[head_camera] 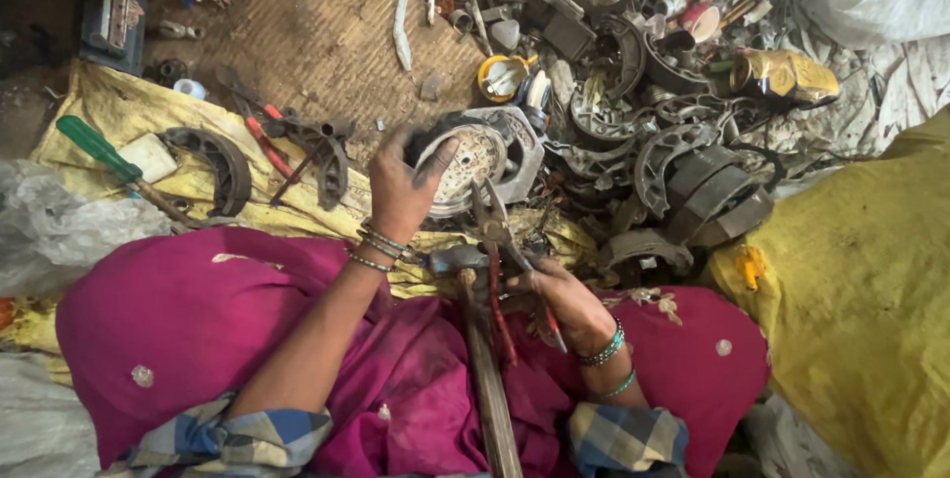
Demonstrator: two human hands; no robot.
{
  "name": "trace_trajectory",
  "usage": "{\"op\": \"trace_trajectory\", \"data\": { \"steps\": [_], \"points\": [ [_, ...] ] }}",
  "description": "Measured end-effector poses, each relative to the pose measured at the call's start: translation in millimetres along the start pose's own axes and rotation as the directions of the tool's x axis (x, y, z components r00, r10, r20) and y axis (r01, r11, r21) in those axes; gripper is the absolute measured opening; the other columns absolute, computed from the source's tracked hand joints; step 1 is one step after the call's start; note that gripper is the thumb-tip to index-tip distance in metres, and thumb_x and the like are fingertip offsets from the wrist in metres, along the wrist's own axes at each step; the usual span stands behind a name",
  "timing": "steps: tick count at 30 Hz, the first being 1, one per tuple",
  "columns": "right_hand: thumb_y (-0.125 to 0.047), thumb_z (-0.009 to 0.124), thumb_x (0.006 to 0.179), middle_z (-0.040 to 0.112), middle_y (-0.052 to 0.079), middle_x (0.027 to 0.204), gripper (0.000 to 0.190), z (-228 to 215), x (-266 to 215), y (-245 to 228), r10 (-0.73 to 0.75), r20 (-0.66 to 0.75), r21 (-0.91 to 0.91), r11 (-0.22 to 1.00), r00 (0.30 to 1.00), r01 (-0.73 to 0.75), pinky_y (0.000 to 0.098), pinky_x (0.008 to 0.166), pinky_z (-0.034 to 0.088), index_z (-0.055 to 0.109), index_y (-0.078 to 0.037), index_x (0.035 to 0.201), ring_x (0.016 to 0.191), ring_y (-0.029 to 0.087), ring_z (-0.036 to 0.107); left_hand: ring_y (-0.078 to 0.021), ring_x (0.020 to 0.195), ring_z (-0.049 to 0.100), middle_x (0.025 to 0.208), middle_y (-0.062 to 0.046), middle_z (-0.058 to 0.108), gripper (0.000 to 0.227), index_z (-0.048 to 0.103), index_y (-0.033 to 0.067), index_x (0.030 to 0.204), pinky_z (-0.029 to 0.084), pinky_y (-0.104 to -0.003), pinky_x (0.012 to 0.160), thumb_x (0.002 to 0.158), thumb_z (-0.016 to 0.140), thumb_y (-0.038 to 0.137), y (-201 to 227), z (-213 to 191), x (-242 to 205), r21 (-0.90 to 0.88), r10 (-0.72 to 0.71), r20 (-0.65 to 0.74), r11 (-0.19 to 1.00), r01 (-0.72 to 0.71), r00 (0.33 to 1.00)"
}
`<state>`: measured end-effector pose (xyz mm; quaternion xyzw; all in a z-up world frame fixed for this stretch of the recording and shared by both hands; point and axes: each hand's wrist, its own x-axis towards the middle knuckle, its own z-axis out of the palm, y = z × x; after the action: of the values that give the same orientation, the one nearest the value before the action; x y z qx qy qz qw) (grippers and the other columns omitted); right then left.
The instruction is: The person sits on the floor and uses a hammer and pliers to dismantle a metal component, separating parts and placing them aside. The person repeatedly strikes and pries the component to remove pieces.
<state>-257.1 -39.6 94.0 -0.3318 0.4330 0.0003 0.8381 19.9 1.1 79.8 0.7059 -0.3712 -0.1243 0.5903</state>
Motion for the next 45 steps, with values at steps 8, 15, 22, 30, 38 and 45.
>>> {"op": "trace_trajectory", "data": {
  "steps": [8,15,22,30,38,45],
  "points": [
    [-0.014,0.06,0.096,0.074,0.012,0.107,0.044,-2,6,5,-0.078,0.014,-0.073,0.994,0.997,0.079,0.0305,0.084,0.058,0.058,0.006,0.135,0.094,0.019,0.071,-0.0287,0.073,0.066,0.083,-0.013,0.066,0.037,0.067,0.0014,0.094,0.051,-0.041,0.066,0.088,0.085,0.034,13,-5,1,0.122,0.107,0.057,0.986,-0.113,0.993],
    [-0.002,0.058,0.092,0.062,0.006,0.093,0.024,22,6,2,-0.13,0.167,0.22,0.971,0.977,0.092,0.0303,0.068,0.05,0.057,0.002,0.115,0.078,0.015,0.059,-0.0265,0.069,0.068,0.078,-0.01,0.068,0.039,0.066,0.0034,0.092,0.052,-0.041,0.063,0.087,0.084,0.038,19,-10,2,0.129,0.013,0.133,0.991,-0.03,0.991],
    [0.002,0.057,0.089,0.054,0.002,0.084,0.025,30,11,15,-0.051,0.155,0.318,0.948,0.987,-0.001,0.0239,0.054,0.04,0.057,-0.004,0.113,0.064,0.01,0.046,-0.0286,0.074,0.07,0.083,-0.013,0.071,0.04,0.061,0.0053,0.095,0.054,-0.043,0.066,0.085,0.087,0.033,15,-12,-3,0.304,0.259,0.139,0.908,-0.29,0.956],
    [0.003,0.054,0.087,0.052,0.002,0.077,0.024,16,11,24,0.012,0.036,0.293,0.956,0.999,-0.022,0.0264,0.049,0.038,0.058,-0.004,0.11,0.058,0.011,0.045,-0.0295,0.077,0.075,0.092,-0.014,0.074,0.032,0.061,0.0041,0.107,0.059,-0.039,0.064,0.092,0.08,0.024,13,-10,-18,0.2,0.286,0.327,0.911,-0.362,0.901],
    [0.0,0.053,0.089,0.051,0.002,0.075,0.019,8,20,31,0.043,-0.039,0.138,0.99,0.998,-0.037,0.0283,0.05,0.041,0.057,-0.003,0.107,0.059,0.012,0.048,-0.0323,0.075,0.073,0.092,-0.016,0.069,0.031,0.058,0.0028,0.106,0.057,-0.042,0.061,0.097,0.073,0.028,11,-5,-25,0.274,0.398,0.415,0.803,-0.53,0.818],
    [-0.006,0.061,0.095,0.049,0.005,0.073,0.011,-2,36,50,-0.015,0.016,-0.035,0.999,1.0,0.016,0.0287,0.046,0.038,0.054,0.002,0.098,0.055,0.014,0.046,-0.0313,0.08,0.073,0.092,-0.013,0.067,0.02,0.057,0.0052,0.109,0.059,-0.042,0.068,0.092,0.067,0.01,2,1,-36,0.319,0.441,0.439,0.739,-0.594,0.783]
  ]
}}
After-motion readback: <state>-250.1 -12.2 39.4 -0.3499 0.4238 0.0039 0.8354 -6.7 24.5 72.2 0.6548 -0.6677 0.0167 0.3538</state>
